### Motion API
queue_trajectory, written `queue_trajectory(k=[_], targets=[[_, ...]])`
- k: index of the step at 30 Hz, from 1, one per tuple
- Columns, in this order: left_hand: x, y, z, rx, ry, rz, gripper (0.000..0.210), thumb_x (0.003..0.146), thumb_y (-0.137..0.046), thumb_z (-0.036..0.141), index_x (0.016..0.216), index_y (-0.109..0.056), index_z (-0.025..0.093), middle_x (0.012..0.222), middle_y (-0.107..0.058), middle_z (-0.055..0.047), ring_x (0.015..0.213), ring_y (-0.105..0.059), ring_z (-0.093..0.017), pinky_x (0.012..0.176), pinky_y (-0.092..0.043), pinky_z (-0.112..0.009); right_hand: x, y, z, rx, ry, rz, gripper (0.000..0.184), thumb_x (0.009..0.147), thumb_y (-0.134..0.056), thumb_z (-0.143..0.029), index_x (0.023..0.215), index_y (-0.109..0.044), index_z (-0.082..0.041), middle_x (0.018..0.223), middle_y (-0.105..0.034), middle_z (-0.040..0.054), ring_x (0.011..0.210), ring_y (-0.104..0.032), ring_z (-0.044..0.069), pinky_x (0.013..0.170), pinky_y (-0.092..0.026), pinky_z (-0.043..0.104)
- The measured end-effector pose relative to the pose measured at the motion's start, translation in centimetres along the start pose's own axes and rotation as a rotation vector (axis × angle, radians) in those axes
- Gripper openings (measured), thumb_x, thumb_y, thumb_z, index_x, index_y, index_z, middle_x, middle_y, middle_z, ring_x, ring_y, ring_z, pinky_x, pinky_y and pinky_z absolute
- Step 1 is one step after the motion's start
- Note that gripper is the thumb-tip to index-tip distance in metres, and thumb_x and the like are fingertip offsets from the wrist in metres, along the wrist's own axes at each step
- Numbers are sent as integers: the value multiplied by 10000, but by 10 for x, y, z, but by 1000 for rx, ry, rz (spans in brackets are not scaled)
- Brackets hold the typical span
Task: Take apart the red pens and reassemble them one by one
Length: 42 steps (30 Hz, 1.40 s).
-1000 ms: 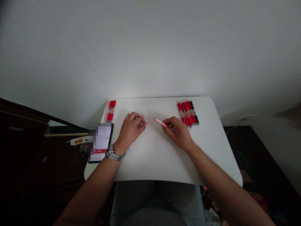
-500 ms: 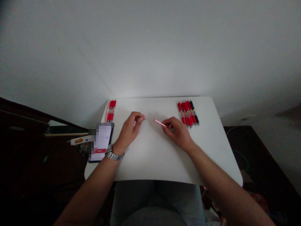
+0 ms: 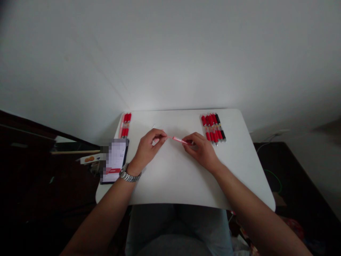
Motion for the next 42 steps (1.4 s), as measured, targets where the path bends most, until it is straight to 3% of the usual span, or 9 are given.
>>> queue_trajectory(k=[13,18,25,30,33,38,42], targets=[[1,-2,3,10,-89,-31,70,968,-637,267,995,-681,221,942,-682,-30,847,-657,-129,824,-564,-296,0,0,-3,15,10,-10,79,938,-642,-216,1007,-679,-215,893,-656,51,782,-631,174,693,-545,308],[0,-4,3,13,-116,-70,98,970,-631,239,1037,-701,223,1000,-720,-32,917,-685,-131,873,-591,-308,0,-1,-2,15,18,-13,84,930,-648,-205,1007,-680,-211,892,-657,46,776,-635,171,692,-544,300],[-3,-5,1,-25,-51,-78,125,972,-635,267,1077,-690,228,1016,-745,-21,905,-721,-120,940,-605,-317,-1,-1,-2,19,20,-15,86,930,-653,-207,1011,-681,-215,893,-654,46,780,-637,173,691,-546,303],[-1,-5,4,35,-101,-78,83,968,-644,274,1011,-703,233,974,-744,-5,873,-702,-111,1145,-488,-418,-1,-3,-2,47,36,-28,84,941,-648,-231,1016,-683,-216,898,-664,50,780,-640,173,697,-553,309],[-1,-5,6,36,-116,-80,92,966,-648,270,1033,-701,236,992,-750,-6,870,-701,-109,1187,-443,-442,-1,-2,-3,52,39,-30,97,950,-633,-245,1027,-685,-221,898,-667,52,786,-644,179,699,-558,313],[-2,-3,4,-15,-45,-50,147,976,-629,287,1095,-687,223,1027,-741,-41,925,-717,-130,960,-591,-325,-1,-1,-2,49,10,1,107,962,-621,-292,1020,-680,-224,883,-675,51,784,-653,184,696,-564,316],[-2,3,3,57,-33,12,152,995,-588,278,1094,-687,217,1043,-729,-45,948,-702,-130,858,-587,-267,-4,-2,4,82,-66,51,144,953,-642,-349,1022,-673,-228,876,-703,42,756,-666,179,689,-569,318]])
Point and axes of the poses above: each hand's wrist, its own x-axis towards the middle knuckle, its own y-axis out of the back of the hand, z = x × y, the point moved 3 cm from there along x, towards the middle knuckle
